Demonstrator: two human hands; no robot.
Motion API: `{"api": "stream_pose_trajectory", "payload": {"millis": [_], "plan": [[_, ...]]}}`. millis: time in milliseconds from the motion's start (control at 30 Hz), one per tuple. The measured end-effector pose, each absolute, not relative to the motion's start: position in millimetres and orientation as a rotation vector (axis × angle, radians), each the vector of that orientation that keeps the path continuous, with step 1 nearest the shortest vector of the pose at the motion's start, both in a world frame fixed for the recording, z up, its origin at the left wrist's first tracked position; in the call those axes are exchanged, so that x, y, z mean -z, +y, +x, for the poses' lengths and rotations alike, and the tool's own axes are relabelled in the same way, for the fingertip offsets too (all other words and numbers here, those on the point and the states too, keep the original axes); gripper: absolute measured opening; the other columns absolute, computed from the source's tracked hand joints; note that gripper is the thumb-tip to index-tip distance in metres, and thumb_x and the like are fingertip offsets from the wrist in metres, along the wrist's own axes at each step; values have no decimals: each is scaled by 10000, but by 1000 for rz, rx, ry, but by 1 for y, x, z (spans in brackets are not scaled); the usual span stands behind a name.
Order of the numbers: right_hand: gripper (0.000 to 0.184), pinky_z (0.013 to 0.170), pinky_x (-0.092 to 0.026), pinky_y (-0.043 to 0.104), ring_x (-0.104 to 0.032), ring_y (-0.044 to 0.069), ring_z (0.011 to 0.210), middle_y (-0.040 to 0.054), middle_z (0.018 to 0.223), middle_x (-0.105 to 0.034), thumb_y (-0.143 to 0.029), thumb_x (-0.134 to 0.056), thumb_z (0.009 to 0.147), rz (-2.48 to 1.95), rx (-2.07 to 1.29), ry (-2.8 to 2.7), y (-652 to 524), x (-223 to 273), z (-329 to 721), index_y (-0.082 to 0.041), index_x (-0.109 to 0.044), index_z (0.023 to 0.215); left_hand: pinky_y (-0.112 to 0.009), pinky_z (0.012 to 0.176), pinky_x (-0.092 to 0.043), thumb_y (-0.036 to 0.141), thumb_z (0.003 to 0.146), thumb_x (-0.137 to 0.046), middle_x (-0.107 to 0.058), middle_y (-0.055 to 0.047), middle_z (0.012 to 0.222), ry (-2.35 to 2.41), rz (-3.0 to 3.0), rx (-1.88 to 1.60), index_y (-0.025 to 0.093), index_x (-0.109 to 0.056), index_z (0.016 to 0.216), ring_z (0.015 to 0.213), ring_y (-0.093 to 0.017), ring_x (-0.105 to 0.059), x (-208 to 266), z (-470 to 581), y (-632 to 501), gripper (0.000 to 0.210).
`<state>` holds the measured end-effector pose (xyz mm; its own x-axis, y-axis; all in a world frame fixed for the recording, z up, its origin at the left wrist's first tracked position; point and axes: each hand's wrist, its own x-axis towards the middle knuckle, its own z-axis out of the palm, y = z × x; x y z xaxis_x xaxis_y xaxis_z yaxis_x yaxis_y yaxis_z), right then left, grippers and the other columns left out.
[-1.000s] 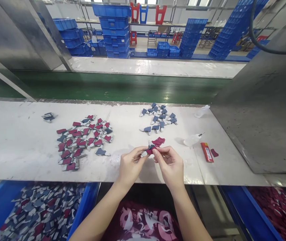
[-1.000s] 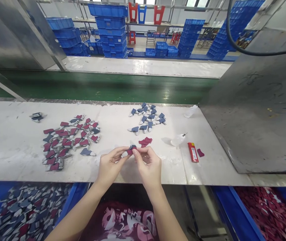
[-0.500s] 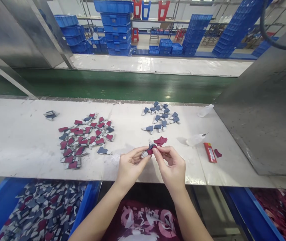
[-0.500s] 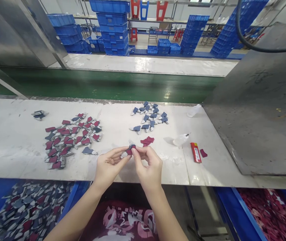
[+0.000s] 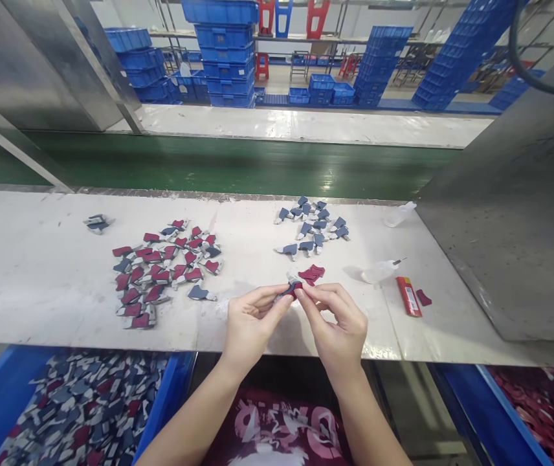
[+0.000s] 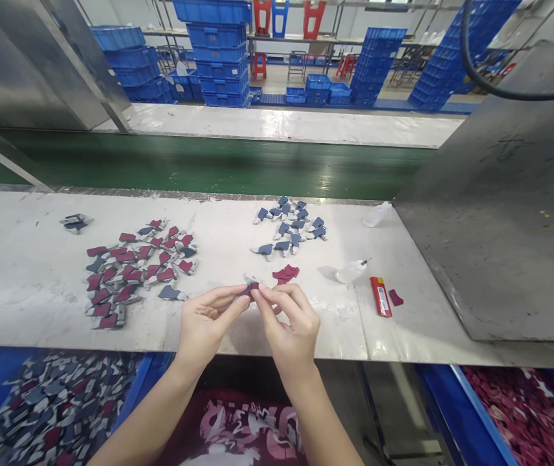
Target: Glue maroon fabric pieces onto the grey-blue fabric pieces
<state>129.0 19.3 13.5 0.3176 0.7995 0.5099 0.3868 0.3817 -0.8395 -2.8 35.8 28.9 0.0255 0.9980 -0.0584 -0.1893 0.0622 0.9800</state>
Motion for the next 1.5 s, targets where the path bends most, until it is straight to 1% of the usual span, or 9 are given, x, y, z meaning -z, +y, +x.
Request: {"api": "stream_pose_trajectory", "payload": {"millis": [67,200,300,633,833,1067,1233,1367,1500], "plan": [[98,605,-541,232,-640,131,797,16,866,-647,-239,-727,868,-1243,-506,-1240,21,-14,133,-271,-766,952,-276,812,-654,196,761,-798,-810,-71,929,1075,1055,-1243,154,-802,930,870,-236,-786,-30,-3,35,175],[270,735,-585,270,-650,175,993,51,1100,-660,-362,-646,926,-1186,-947,-1227,26,-16,146,-307,-703,1184,-264,824,-653,170,779,-784,-811,-57,934,1025,1131,-1236,173,-808,933,874,-226,-786,-30,-5,35,156],[241,759,-580,273,-651,167,956,48,1086,-653,-385,-608,946,-1103,-1118,-1269,30,-16,152,-290,-707,1143,-266,835,-653,157,800,-768,-809,-54,957,991,1212,-1203,181,-809,959,888,-225,-784,-29,-8,36,167],[181,725,-494,297,-578,161,826,25,901,-555,-326,-511,993,-1193,-708,-1368,18,-12,135,-245,-650,1076,-223,838,-643,89,817,-731,-806,-37,985,1016,1453,-1338,198,-809,968,878,-196,-785,-31,-7,24,202],[267,765,-499,313,-564,170,875,31,944,-558,-343,-613,949,-1115,-733,-1445,19,-15,138,-288,-661,1206,-188,772,-645,97,820,-725,-813,-31,944,1087,1411,-1431,190,-801,947,834,-174,-787,-32,-1,17,174],[173,765,-521,304,-599,161,842,20,875,-594,-355,-708,885,-1060,-881,-1227,20,-11,135,-260,-724,1028,-240,782,-650,153,868,-690,-802,-60,974,1090,1593,-1429,184,-777,986,856,-187,-776,-20,-4,19,150],[235,765,-546,320,-635,176,848,29,891,-635,-397,-761,824,-1104,-996,-1093,24,-4,130,-236,-731,993,-261,801,-636,223,902,-657,-784,-82,1008,1145,1535,-1299,175,-740,1052,894,-198,-762,-12,-6,25,177],[228,815,-524,342,-613,187,895,37,928,-630,-351,-739,848,-1220,-792,-1205,25,4,125,-239,-711,1045,-281,872,-613,250,915,-635,-755,-112,1114,1163,1371,-1281,157,-700,1132,1021,-223,-734,-5,1,27,245],[204,784,-522,337,-596,175,847,38,910,-605,-301,-650,911,-1275,-575,-1322,26,11,123,-224,-684,1097,-304,915,-592,231,926,-607,-745,-117,1100,1237,1303,-1290,152,-694,1100,1041,-228,-717,0,8,27,211]]}}
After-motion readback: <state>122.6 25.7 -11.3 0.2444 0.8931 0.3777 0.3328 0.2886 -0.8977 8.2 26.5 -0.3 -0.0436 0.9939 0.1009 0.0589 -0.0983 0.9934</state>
